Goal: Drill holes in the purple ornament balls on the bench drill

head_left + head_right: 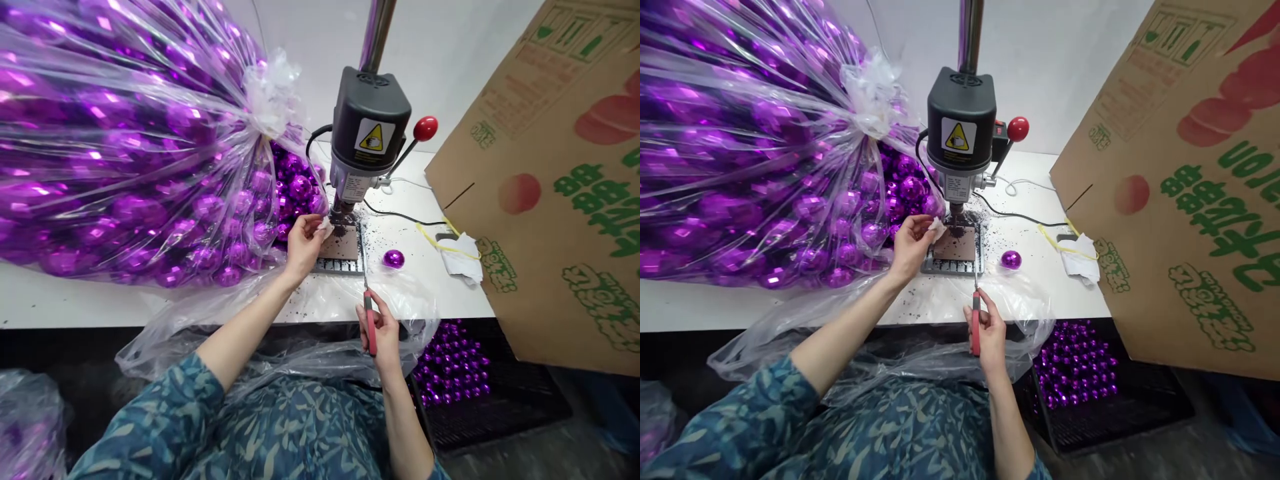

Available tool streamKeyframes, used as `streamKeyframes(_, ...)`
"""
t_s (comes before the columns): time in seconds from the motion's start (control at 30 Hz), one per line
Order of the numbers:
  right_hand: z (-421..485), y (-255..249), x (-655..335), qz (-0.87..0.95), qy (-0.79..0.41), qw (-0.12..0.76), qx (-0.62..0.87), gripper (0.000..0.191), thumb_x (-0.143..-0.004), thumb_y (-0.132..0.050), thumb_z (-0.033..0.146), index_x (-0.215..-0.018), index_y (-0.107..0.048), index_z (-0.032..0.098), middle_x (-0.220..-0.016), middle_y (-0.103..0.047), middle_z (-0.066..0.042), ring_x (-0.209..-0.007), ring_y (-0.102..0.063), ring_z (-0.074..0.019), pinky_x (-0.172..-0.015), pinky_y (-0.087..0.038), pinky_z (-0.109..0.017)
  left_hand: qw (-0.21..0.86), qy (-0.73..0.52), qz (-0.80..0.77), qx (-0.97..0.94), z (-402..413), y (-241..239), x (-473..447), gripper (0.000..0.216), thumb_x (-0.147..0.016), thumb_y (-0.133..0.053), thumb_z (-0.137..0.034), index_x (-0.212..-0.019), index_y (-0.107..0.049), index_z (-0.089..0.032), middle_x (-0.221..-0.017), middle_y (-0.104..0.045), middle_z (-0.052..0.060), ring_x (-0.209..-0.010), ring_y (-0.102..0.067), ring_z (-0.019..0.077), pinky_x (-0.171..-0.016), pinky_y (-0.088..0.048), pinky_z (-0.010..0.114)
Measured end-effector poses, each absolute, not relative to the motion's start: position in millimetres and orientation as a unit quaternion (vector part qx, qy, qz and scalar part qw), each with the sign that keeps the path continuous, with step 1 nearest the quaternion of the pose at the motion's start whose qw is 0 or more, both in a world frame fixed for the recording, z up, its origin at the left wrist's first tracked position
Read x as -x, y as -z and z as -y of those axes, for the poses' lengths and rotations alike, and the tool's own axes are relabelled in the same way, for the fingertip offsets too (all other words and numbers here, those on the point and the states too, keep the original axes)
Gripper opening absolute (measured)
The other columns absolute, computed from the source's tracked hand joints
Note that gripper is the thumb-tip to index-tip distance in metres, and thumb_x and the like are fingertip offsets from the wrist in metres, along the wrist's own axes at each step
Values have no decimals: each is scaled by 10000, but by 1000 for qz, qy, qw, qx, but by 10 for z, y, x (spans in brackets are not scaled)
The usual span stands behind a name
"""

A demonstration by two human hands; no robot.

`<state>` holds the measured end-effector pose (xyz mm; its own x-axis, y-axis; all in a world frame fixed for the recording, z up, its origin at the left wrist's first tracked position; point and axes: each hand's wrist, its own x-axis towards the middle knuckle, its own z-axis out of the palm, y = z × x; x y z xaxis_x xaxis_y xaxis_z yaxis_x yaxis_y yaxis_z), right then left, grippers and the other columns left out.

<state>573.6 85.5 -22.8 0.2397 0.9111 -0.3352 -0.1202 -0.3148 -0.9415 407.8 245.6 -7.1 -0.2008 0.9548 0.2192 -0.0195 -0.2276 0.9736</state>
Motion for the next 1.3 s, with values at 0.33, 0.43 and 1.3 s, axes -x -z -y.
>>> streamKeyframes(0.33, -762, 343, -5837, 303, -536, 494, 614, 906, -642, -850, 603, -1389, -551, 187, -504, -395, 133, -398, -334, -28, -327, -307, -173, 291, -562, -518, -575, -2591, 311, -4407, 134, -903, -575, -147, -992, -666, -189, -1058, -781, 78, -983, -746, 177, -901, -564, 303)
streamKeyframes(0.43, -776, 356, -5857, 298, -537, 497, 613, 907, -647, -846, 602, -1397, -547, 189, -510, -408, 130, -402, -336, -28, -331, -313, -174, 225, -530, -536, -617, -2533, 301, -4305, 160, -901, -569, -122, -971, -685, -208, -1095, -780, 84, -1043, -744, 206, -958, -562, 341)
streamKeyframes(1.3, -784, 283, -5801, 281, -546, 516, 596, 994, -597, -862, 633, -1414, -528, 176, -482, -416, 144, -343, -335, -31, -297, -307, -187, 128, -347, -568, -735, -2387, 323, -4339, 306, -907, -537, -67, -1068, -759, -201, -1114, -719, 133, -1083, -671, 280, -932, -576, 409)
